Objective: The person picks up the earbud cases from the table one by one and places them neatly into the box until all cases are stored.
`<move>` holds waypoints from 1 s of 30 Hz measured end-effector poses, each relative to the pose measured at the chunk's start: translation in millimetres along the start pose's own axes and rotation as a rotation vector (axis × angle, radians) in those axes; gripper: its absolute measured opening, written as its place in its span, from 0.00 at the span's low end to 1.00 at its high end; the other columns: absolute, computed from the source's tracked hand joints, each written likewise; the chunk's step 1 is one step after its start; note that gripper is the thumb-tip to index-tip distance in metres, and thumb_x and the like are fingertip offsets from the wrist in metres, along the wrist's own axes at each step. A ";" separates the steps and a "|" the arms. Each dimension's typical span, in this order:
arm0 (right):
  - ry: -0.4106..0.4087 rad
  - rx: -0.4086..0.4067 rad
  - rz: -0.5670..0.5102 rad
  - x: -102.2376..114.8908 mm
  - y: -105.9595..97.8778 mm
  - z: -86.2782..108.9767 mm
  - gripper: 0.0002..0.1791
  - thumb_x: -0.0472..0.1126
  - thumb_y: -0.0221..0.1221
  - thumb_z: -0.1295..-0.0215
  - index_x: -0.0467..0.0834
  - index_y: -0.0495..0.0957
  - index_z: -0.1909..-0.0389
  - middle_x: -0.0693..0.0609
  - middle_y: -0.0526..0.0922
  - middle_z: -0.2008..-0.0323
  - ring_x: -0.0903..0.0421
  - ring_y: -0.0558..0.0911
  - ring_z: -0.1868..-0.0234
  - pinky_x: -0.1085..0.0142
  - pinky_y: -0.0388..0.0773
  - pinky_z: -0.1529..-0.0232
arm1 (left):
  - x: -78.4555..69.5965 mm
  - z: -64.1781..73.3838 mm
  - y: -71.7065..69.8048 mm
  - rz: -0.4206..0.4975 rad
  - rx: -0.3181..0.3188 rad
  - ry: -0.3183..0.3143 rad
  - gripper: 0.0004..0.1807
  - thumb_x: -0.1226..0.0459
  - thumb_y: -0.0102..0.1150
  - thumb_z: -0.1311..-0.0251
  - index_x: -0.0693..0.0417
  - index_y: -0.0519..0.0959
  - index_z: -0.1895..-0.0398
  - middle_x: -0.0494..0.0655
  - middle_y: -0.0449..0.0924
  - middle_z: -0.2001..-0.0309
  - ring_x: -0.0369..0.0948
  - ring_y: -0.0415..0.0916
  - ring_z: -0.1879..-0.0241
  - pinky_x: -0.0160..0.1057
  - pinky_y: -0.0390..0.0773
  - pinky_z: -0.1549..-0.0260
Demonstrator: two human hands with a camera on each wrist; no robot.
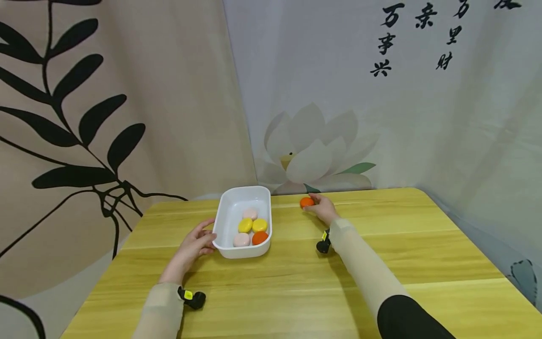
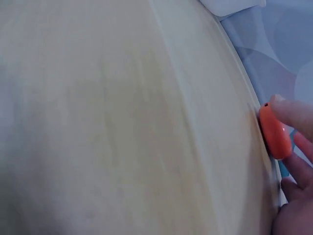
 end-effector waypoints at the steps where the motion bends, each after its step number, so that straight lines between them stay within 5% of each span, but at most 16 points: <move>1: 0.000 -0.007 0.004 -0.1 0.3 0.2 0.36 0.35 0.65 0.39 0.36 0.63 0.31 0.40 0.64 0.31 0.43 0.63 0.31 0.53 0.59 0.32 | 0.4 0.3 0.0 0.000 0.000 -0.001 0.33 0.63 0.57 0.34 0.50 0.59 0.27 0.62 0.69 0.44 0.44 0.76 0.64 0.39 0.81 0.62; 13: -0.049 -0.094 0.139 2.6 -1.0 -0.4 0.31 0.36 0.68 0.42 0.36 0.72 0.37 0.38 0.74 0.39 0.42 0.71 0.38 0.53 0.63 0.35 | 0.3 0.9 -1.7 0.015 -0.009 0.000 0.34 0.63 0.58 0.35 0.49 0.60 0.27 0.60 0.71 0.45 0.43 0.76 0.64 0.39 0.81 0.62; 30: -0.061 -0.117 0.107 -1.3 -5.8 5.7 0.29 0.35 0.67 0.42 0.35 0.74 0.39 0.39 0.75 0.41 0.42 0.71 0.39 0.53 0.65 0.36 | 1.1 1.0 -0.6 0.017 -0.001 -0.002 0.34 0.63 0.58 0.35 0.50 0.59 0.26 0.60 0.70 0.45 0.42 0.76 0.65 0.39 0.81 0.63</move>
Point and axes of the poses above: each hand's wrist, its own z-axis away from the middle knuckle, its own y-axis out of the palm, x = y × z, the point moved 7 cm from there along -z, towards the middle knuckle
